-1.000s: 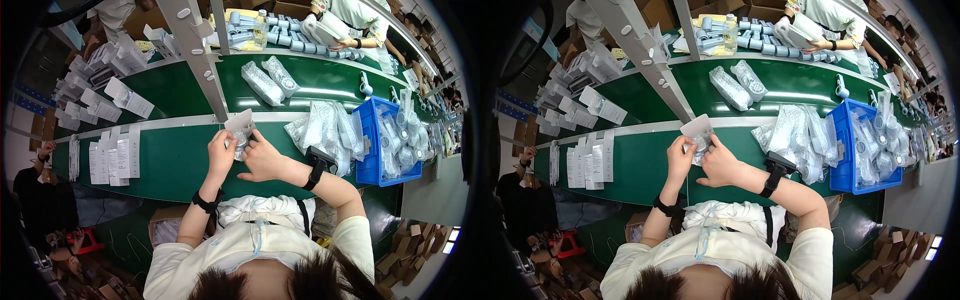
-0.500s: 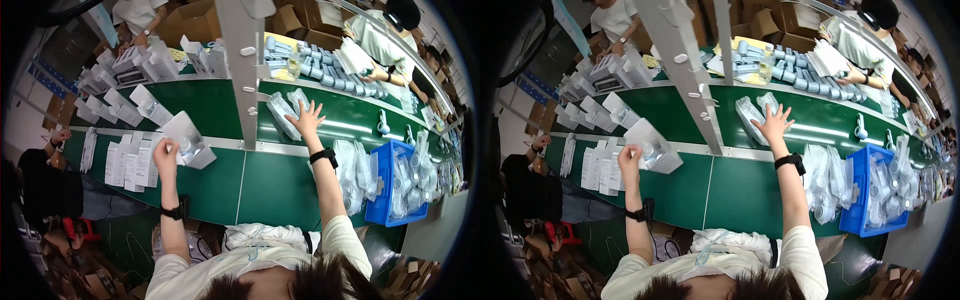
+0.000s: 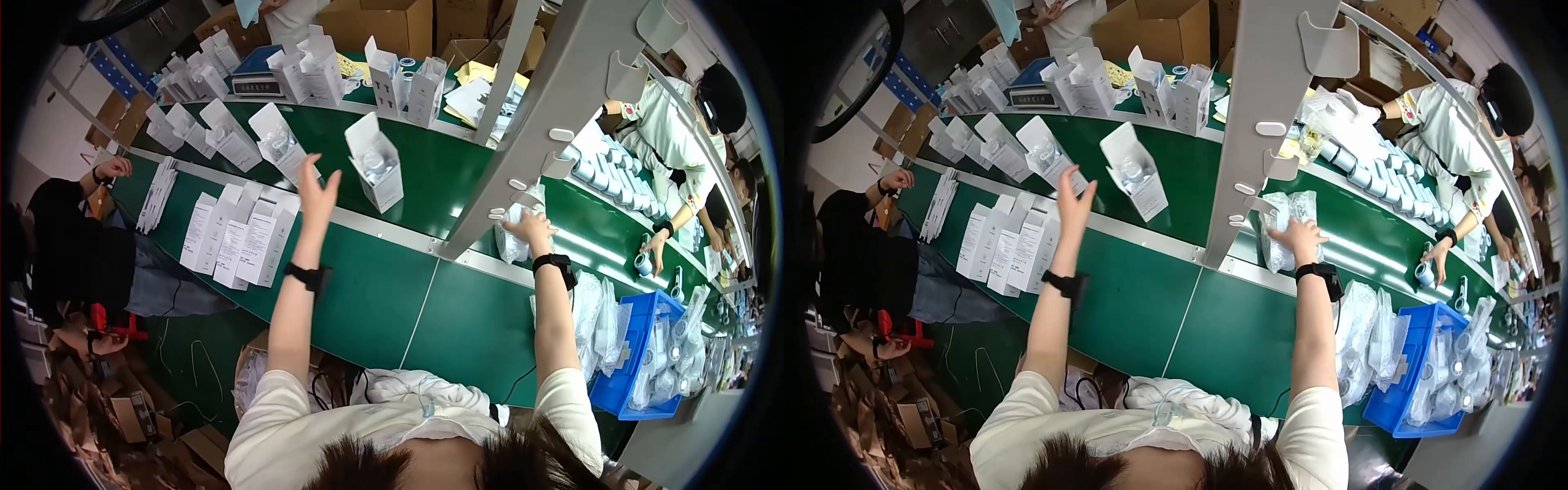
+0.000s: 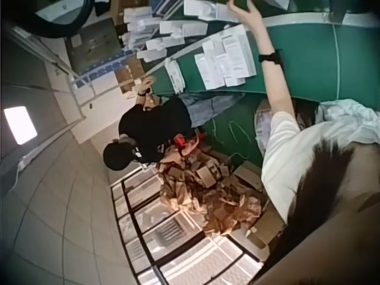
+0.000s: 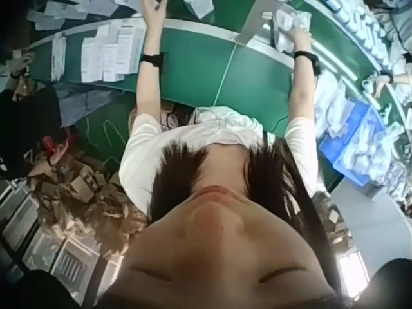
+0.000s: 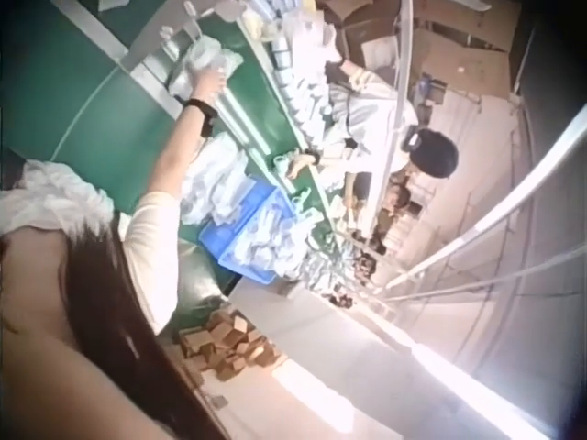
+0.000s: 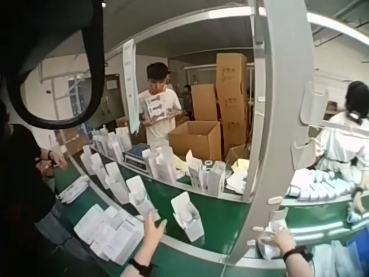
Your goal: Packaging small white electronic components into individual boxes and kemudian putting them into larger plastic bags and a sack at a factory production line.
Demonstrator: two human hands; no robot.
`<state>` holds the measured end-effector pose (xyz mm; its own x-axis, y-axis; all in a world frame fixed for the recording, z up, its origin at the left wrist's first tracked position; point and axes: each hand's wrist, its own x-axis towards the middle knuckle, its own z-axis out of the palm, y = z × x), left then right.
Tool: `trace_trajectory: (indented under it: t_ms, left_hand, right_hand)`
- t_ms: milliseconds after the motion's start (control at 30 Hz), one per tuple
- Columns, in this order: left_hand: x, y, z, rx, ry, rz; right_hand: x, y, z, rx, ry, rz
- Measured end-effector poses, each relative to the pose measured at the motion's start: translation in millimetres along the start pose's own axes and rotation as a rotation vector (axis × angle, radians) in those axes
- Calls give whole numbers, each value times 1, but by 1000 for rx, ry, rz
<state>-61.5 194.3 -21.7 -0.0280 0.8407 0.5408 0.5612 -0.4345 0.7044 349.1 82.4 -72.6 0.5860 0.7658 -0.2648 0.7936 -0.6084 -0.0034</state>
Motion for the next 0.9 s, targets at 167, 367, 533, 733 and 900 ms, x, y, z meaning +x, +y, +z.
trace_trajectory:
  t_ms: [167, 367, 533, 733, 900]
  left_hand:
    - [-43, -80, -91, 867, -360, -440]
    - [-101, -60, -86, 1010, -568, -266]
    - [-151, 66, -43, 657, -861, -332]
    - [-176, 74, -3, 191, -1033, -274]
    - [-206, 61, 7, -595, -900, -704]
  right_hand:
    - [-2, -6, -4, 7, -26, 0]
    - [-78, 25, 4, 42, -126, -59]
    - [-192, 60, 13, -3, -298, -47]
    - [-243, 70, 56, -21, 292, -244]
    - [-259, 54, 65, 6, 580, -354]
